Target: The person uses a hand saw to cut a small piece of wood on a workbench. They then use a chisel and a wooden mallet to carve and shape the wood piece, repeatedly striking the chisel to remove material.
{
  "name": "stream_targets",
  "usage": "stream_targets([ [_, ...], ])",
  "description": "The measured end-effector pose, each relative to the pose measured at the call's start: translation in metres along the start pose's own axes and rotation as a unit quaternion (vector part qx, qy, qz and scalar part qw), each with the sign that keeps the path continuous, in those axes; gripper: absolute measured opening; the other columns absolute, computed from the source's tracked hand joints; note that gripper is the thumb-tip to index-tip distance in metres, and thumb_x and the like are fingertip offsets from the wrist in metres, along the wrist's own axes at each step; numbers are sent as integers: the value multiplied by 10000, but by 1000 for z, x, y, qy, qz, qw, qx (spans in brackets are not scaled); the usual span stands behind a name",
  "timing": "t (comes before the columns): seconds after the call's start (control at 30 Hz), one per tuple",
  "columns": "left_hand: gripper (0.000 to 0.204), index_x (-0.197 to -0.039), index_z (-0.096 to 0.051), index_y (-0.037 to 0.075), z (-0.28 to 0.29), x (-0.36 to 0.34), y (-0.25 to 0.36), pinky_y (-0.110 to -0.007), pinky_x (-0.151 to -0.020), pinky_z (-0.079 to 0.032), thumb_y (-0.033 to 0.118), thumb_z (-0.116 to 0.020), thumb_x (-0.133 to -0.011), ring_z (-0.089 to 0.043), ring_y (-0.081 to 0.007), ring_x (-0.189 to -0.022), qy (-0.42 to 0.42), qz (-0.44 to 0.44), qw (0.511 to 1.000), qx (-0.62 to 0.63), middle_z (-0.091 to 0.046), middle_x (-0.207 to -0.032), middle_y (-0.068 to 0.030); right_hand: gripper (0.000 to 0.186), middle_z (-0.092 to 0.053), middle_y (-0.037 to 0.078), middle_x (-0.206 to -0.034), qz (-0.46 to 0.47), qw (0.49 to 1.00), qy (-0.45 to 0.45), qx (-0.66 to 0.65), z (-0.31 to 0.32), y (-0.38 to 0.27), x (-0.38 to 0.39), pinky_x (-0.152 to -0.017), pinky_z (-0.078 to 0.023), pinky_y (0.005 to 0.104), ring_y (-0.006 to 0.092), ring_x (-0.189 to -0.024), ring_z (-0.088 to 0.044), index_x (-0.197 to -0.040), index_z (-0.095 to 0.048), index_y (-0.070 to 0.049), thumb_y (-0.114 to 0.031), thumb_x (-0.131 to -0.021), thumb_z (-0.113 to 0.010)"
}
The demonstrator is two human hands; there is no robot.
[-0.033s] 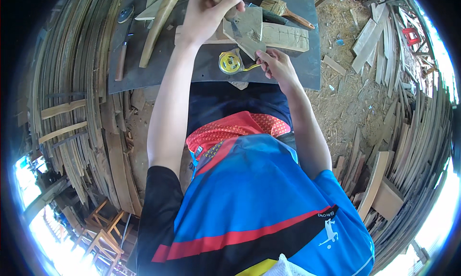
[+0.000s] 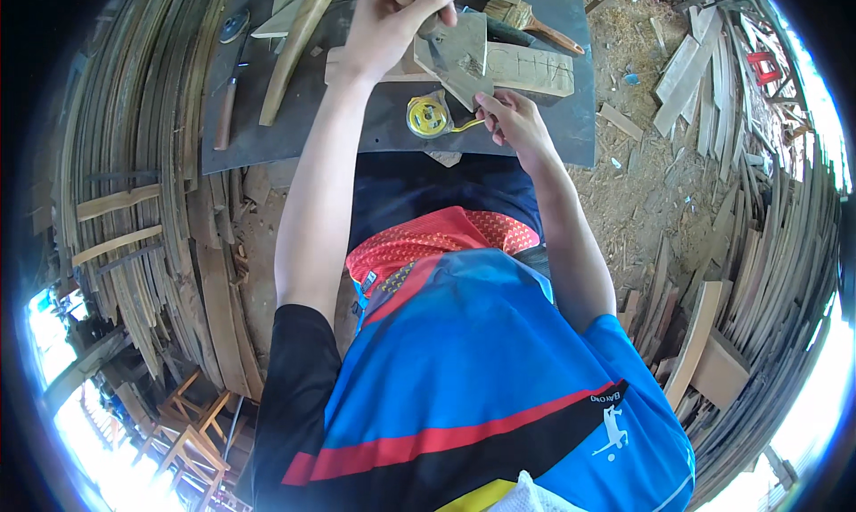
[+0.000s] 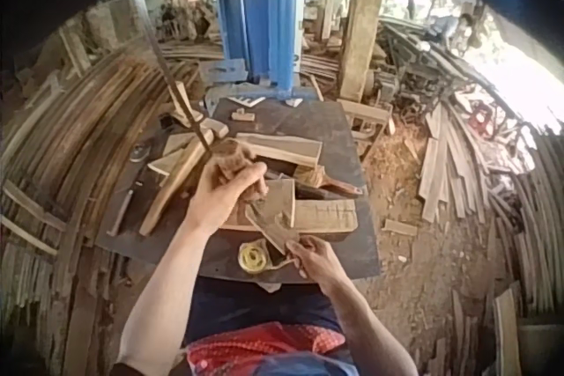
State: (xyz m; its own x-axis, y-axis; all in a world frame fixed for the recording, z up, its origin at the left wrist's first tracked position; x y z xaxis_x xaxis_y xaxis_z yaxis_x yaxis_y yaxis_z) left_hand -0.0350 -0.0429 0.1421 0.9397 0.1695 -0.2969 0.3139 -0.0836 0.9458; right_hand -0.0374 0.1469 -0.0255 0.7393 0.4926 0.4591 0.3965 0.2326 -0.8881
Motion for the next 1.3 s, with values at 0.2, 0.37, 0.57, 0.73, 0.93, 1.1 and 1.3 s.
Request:
stream_targets([
  [0.2,197,-776,-582,79,-25,-6,-6,-290,-600,-534,131,-652,-953,-564,-89,-569,-30,-24,999,11,-573,-610,-9,277,-609,17,-794,-1,1000,3,-3,1,1,-3,-507,-386,207,48,-618,-488,-982,-649,3,-268,-921,-657],
  [0.37,306,-698,-556,84,-13,-10,-13,-289,-607,-543,225,-707,-923,-508,-75,-539,76,1,997,-20,-508,-577,17,307,-652,43,-816,-5,1000,6,-7,2,0,-3,-485,-400,209,53,-612,-496,-1023,-648,33,-251,-910,-671],
  [0.57,269,-704,-577,70,-12,-7,-7,-264,-609,-513,156,-679,-938,-541,-81,-601,97,-24,995,9,-606,-677,-19,276,-616,23,-801,-1,1000,-4,-5,0,3,-5,-513,-401,214,50,-622,-499,-989,-649,2,-268,-932,-644],
  [0.73,219,-732,-604,66,-24,-15,1,-293,-597,-525,118,-668,-935,-574,-113,-601,15,-45,995,83,-622,-692,-33,288,-651,45,-802,-1,1000,-9,-16,0,1,-5,-497,-423,213,63,-618,-523,-1006,-642,34,-240,-919,-658],
  [0.93,163,-801,-592,79,-21,-25,-24,-306,-548,-526,133,-671,-932,-495,-98,-493,-3,-29,992,121,-506,-566,8,285,-647,45,-799,-3,1000,-16,-17,-2,2,-6,-499,-426,216,61,-617,-525,-1008,-639,35,-236,-925,-650],
  [1.1,187,-774,-559,77,-24,-22,-24,-301,-530,-518,103,-644,-939,-448,-83,-474,-14,-25,985,170,-464,-553,20,301,-622,35,-811,-10,1000,-19,-13,-3,0,-3,-521,-409,213,51,-630,-514,-1015,-643,11,-279,-936,-643],
  [1.3,198,-758,-538,72,-25,-23,-22,-304,-501,-510,75,-592,-948,-426,-89,-453,-39,-45,982,178,-457,-545,14,312,-632,43,-828,-8,1000,-21,-7,-3,1,-5,-525,-412,216,53,-635,-516,-1028,-642,10,-288,-935,-647],
])
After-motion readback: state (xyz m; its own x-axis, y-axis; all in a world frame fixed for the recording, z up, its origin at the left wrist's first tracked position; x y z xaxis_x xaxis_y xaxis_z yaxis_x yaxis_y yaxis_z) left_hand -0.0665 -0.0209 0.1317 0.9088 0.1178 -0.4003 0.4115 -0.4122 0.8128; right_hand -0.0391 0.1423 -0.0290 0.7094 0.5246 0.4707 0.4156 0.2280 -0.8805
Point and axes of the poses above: each hand's wrist, its own x-axis away from the middle knuckle, its own z-axis out of the back of the hand, y = z × x, the point moved 9 cm from there along -x, towards the middle knuckle
